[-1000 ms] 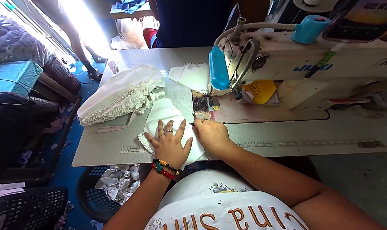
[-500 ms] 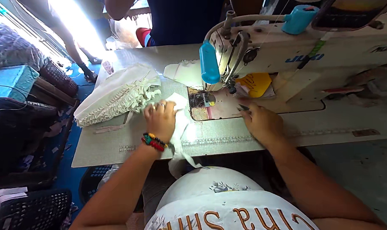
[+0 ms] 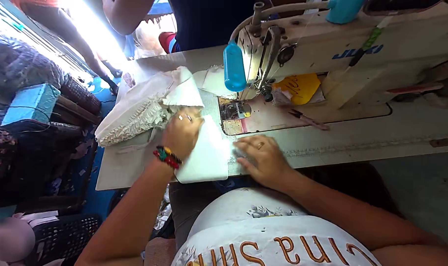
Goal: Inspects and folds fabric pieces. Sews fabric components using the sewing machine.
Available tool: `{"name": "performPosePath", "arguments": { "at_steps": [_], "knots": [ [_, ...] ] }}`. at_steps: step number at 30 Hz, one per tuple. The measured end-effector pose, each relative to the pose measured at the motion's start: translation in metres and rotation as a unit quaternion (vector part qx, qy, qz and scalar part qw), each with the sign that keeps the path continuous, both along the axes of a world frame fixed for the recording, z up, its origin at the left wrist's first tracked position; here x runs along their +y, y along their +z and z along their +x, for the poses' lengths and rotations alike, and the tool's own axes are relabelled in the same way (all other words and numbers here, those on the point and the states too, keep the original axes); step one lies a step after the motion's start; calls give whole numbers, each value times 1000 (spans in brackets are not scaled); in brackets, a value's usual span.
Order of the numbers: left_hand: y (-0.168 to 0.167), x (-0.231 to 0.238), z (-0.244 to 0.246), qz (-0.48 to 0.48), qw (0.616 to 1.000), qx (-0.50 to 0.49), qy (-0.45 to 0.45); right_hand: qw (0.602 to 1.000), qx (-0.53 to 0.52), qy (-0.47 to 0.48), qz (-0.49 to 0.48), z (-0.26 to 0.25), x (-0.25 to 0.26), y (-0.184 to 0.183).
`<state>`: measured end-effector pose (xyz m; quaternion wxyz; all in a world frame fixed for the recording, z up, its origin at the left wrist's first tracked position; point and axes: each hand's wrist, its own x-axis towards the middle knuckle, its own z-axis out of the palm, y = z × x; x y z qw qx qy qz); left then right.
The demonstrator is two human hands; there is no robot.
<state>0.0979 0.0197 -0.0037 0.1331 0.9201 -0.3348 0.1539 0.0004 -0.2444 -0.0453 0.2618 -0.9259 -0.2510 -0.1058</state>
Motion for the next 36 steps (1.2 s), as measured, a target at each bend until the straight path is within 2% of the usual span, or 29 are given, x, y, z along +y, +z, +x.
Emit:
{"name": "performPosePath", "arguments": {
  "at_steps": [2, 5, 7, 9, 13, 15, 18, 20, 22, 26, 28, 30, 33, 36],
  "knots": [
    [-22, 1, -22, 38, 996, 59, -52, 994, 4, 107, -27, -5, 19, -6],
    [-28, 3, -38, 68, 986, 144, 49, 983, 8, 178, -46, -5, 23, -10],
    [-24, -2, -50, 61, 979, 148, 123, 983, 7, 182, -21, -6, 14, -10],
    [-16, -12, -56, 74, 976, 142, 151, 983, 18, 180, 10, -9, 3, -10],
    [-12, -31, -34, 26, 974, 201, 99, 982, 28, 186, 16, -17, -13, -14],
    [-16, -36, -17, 33, 966, 237, 94, 983, 30, 182, 14, -21, -16, -14],
    [-24, -40, 3, 81, 968, 199, 127, 985, 36, 168, 17, -25, -19, -14],
    [-21, -43, 8, 60, 970, 179, 156, 985, 35, 166, 18, -25, -20, -16],
    [-13, -49, 6, 29, 974, 176, 141, 985, 31, 167, 24, -25, -21, -17],
    [2, -49, 7, 95, 945, 286, 124, 984, 35, 167, 45, -23, -21, -19],
    [1, -41, 12, 58, 939, 328, 91, 987, 35, 129, 86, -22, -18, -19],
    [-4, -30, 13, -26, 943, 330, 21, 987, 37, 42, 149, -18, -8, -15],
    [-10, -20, 7, -196, 909, 363, -64, 964, 146, -63, 214, -4, 7, 5],
    [-10, -19, -1, -300, 881, 361, -65, 923, 249, -75, 284, 10, 15, 14]
  ]
}}
